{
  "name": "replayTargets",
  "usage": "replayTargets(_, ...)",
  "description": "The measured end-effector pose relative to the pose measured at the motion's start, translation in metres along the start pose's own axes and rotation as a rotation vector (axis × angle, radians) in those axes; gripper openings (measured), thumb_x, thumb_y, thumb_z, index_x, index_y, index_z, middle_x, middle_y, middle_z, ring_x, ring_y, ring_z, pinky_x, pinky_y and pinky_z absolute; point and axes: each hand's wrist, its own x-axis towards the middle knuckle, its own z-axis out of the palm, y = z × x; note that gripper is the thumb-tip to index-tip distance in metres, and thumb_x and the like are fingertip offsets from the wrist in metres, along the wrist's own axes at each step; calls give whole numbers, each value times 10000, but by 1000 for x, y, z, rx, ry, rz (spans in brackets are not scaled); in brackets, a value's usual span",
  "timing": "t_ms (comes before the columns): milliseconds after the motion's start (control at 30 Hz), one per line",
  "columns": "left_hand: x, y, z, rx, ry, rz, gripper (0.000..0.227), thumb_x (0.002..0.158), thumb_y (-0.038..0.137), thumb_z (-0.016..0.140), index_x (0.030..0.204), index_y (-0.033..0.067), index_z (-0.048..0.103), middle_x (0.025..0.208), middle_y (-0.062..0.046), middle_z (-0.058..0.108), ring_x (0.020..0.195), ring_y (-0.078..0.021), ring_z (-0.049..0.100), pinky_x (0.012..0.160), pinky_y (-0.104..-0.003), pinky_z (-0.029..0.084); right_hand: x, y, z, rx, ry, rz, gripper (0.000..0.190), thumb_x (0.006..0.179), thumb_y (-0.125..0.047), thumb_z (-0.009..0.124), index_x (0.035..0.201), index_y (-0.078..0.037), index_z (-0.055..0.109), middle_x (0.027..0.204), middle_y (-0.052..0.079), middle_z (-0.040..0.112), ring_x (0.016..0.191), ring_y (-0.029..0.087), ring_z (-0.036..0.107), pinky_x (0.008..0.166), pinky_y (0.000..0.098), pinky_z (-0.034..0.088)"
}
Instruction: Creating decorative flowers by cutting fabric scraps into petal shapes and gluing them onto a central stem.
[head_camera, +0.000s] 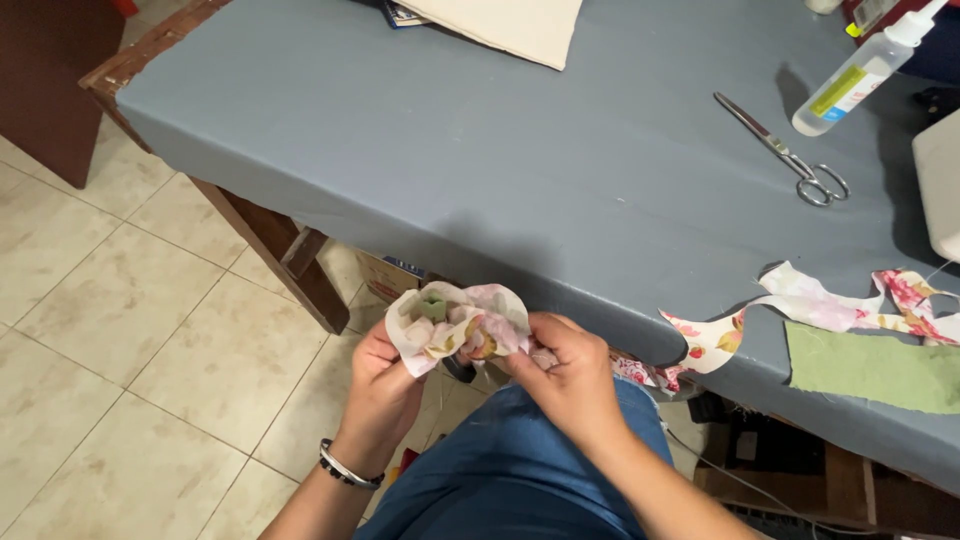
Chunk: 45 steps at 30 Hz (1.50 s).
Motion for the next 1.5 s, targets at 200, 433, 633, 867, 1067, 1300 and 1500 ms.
replayTargets(200,-7,-19,-3,35,160,-4,213,786,-35,795,967,-3,686,989,-167,765,955,-256,727,871,-359,591,-6,-26,12,89,141,-35,90,810,-137,741,900,-134,749,678,-51,588,596,95,489,563,269,420)
replayTargets(433,-10,-13,-4,84,110,15,209,842,30,791,1014,20,672,968,-142,760,895,-224,722,812,-340,598,-3,-31,3,280,71,-91,184,887,-155,691,1044,-69,731,848,2,688,628,101,511,556,267,425)
replayTargets(633,-12,-5,-8,320,-26,-7,133,891,35,731,1016,23,685,1110,-180,783,1014,-263,762,903,-384,643,18,-35,-10,928,-97,187,485,939,-333,571,1200,72,627,1223,200,676,1073,264,668,907,336,528)
replayTargets(867,-9,-1,-3,382,20,7,134,888,39,732,1016,7,706,1091,-178,789,1032,-260,769,903,-364,636,18,-58,-20,259,-20,41,237,945,-110,598,1094,-91,781,1076,28,816,846,82,720,737,226,548)
replayTargets(1067,-8,-2,-3,289,146,-24,155,880,47,744,1021,3,698,990,-145,785,903,-219,745,811,-335,623,8,-33,-19,605,-111,113,377,980,-135,565,1315,23,632,1282,152,731,1171,212,698,1000,328,559)
replayTargets(1300,-10,-5,2,229,236,-43,200,867,118,775,1027,16,709,802,-103,747,678,-152,669,553,-293,557,0,-34,-10,386,-117,101,368,910,-92,732,1272,-34,693,792,-49,619,710,57,485,674,233,485)
replayTargets(1500,-12,-30,8,224,324,62,217,837,133,818,997,27,717,890,-84,766,791,-135,693,738,-280,594,-1,-22,25,352,240,102,204,841,4,758,1019,-86,717,866,-37,688,741,40,557,675,200,479)
